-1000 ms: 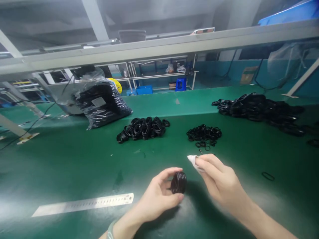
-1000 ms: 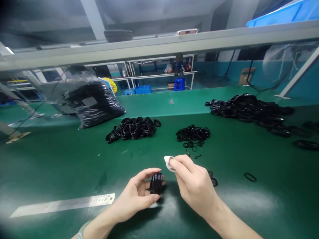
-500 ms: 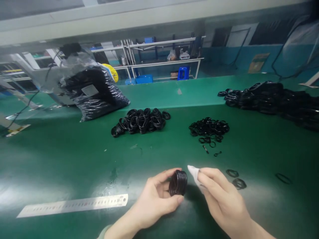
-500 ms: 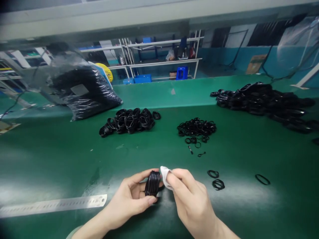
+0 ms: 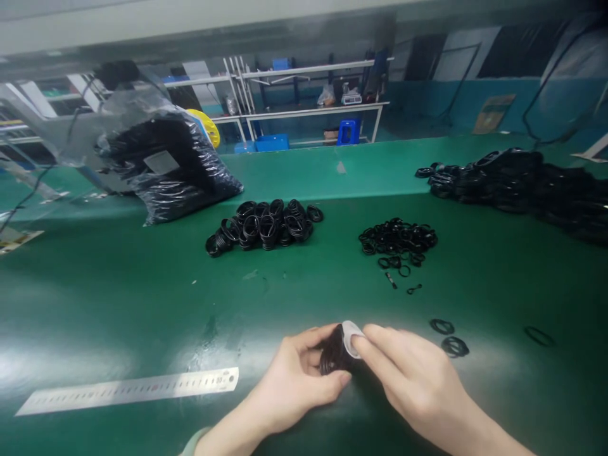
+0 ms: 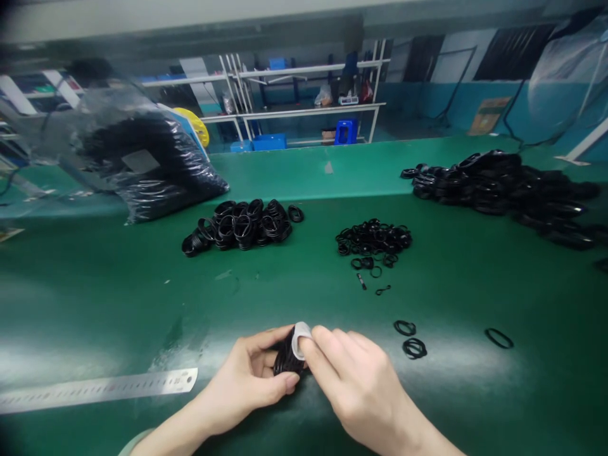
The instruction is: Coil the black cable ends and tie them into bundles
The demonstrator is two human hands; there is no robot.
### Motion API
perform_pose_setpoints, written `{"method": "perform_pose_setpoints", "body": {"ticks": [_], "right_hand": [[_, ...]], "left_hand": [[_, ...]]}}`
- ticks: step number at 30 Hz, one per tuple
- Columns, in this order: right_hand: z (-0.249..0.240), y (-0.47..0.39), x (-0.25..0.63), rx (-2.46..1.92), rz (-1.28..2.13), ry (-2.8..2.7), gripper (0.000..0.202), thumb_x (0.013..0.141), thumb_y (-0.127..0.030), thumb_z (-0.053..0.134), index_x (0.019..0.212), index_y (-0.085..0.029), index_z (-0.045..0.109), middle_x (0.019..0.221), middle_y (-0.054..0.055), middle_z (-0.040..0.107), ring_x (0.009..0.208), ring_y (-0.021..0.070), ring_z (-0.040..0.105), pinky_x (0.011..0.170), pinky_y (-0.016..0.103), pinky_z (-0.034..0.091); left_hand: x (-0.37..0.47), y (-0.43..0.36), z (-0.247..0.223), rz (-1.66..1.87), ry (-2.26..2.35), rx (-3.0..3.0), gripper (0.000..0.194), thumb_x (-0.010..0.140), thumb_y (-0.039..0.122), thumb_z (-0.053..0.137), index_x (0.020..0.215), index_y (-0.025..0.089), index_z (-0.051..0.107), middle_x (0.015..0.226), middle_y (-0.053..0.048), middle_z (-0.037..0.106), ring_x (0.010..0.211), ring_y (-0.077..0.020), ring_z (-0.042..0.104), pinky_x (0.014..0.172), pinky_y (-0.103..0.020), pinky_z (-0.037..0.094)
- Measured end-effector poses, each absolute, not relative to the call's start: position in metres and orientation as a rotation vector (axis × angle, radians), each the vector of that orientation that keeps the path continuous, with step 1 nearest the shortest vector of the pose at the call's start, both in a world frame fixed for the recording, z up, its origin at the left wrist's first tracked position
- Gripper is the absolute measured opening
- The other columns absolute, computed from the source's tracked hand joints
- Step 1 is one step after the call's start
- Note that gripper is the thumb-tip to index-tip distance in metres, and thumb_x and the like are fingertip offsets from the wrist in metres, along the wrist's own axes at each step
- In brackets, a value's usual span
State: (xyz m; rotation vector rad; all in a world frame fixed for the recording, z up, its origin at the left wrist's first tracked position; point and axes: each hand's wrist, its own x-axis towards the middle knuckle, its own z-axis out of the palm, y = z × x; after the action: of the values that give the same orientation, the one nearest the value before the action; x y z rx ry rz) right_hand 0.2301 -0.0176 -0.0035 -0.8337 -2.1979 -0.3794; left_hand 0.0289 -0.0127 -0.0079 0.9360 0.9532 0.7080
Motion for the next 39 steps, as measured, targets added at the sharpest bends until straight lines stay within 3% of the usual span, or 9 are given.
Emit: {"method": "perform_pose_setpoints", "body": {"ticks": [6,12,17,23,27,32,39], "right_hand": [[-0.001,-0.023,0.225,-0.832,-0.441,-2.26,0.032,0.094,-0.002,0.036,0.102,-0.007,0.067,0.088,0.014,0.073,0.061,0.0176,0.06,0.054,0.031,0.046],[-0.006,-0.021,0.225,-0.929,-0.341,-2.219,0.035,0.093,0.001,0.036,0.103,-0.008,0.068,0.089,0.012,0.071,0.068,0.0174,0.062,0.058,0.029,0.045],[-0.003,-0.022,0.227,-0.897,-0.35,-2.247,0.035,0.093,0.001,0.035,0.101,-0.008,0.069,0.088,0.012,0.072,0.064,0.0173,0.059,0.057,0.03,0.043],[-0.004,-0.02,0.228,-0.943,-0.298,-2.239,0.035,0.094,0.001,0.036,0.104,-0.009,0.068,0.09,0.01,0.071,0.07,0.0172,0.062,0.06,0.029,0.044],[-0.005,-0.021,0.228,-0.926,-0.32,-2.238,0.037,0.094,0.0,0.034,0.102,-0.009,0.069,0.089,0.011,0.071,0.067,0.017,0.06,0.059,0.03,0.043],[-0.003,-0.021,0.227,-0.937,-0.324,-2.244,0.039,0.094,0.001,0.032,0.102,-0.009,0.069,0.088,0.01,0.072,0.068,0.0168,0.061,0.058,0.029,0.044],[0.008,-0.03,0.224,-0.842,-0.506,-2.316,0.035,0.095,-0.004,0.036,0.095,-0.009,0.071,0.083,0.012,0.075,0.062,0.0174,0.061,0.052,0.031,0.044]], "left_hand": [[0.031,-0.011,-0.011,0.692,1.081,0.939,0.063,0.066,0.024,0.083,0.125,0.014,0.064,0.091,-0.009,0.076,0.074,-0.0151,0.067,0.065,-0.022,0.049],[0.031,-0.01,-0.009,0.713,1.035,1.044,0.055,0.065,0.018,0.081,0.119,0.016,0.069,0.12,-0.011,0.069,0.096,-0.0215,0.068,0.077,-0.025,0.052],[0.031,-0.009,-0.01,0.669,1.031,0.991,0.057,0.068,0.019,0.08,0.123,0.016,0.066,0.105,-0.01,0.074,0.086,-0.0188,0.068,0.072,-0.024,0.051],[0.032,-0.009,-0.01,0.712,1.0,1.066,0.053,0.066,0.011,0.077,0.119,0.017,0.07,0.119,-0.01,0.07,0.101,-0.0232,0.067,0.083,-0.028,0.052],[0.032,-0.009,-0.009,0.687,1.005,1.024,0.053,0.068,0.017,0.078,0.12,0.016,0.068,0.112,-0.011,0.073,0.098,-0.024,0.068,0.081,-0.029,0.053],[0.032,-0.008,-0.01,0.71,1.0,1.028,0.055,0.065,0.014,0.079,0.119,0.017,0.069,0.118,-0.01,0.071,0.099,-0.0228,0.067,0.085,-0.028,0.052],[0.027,-0.005,-0.014,0.685,0.997,0.947,0.059,0.068,0.019,0.082,0.124,0.016,0.065,0.101,-0.008,0.074,0.078,-0.0141,0.066,0.072,-0.024,0.051]]}}
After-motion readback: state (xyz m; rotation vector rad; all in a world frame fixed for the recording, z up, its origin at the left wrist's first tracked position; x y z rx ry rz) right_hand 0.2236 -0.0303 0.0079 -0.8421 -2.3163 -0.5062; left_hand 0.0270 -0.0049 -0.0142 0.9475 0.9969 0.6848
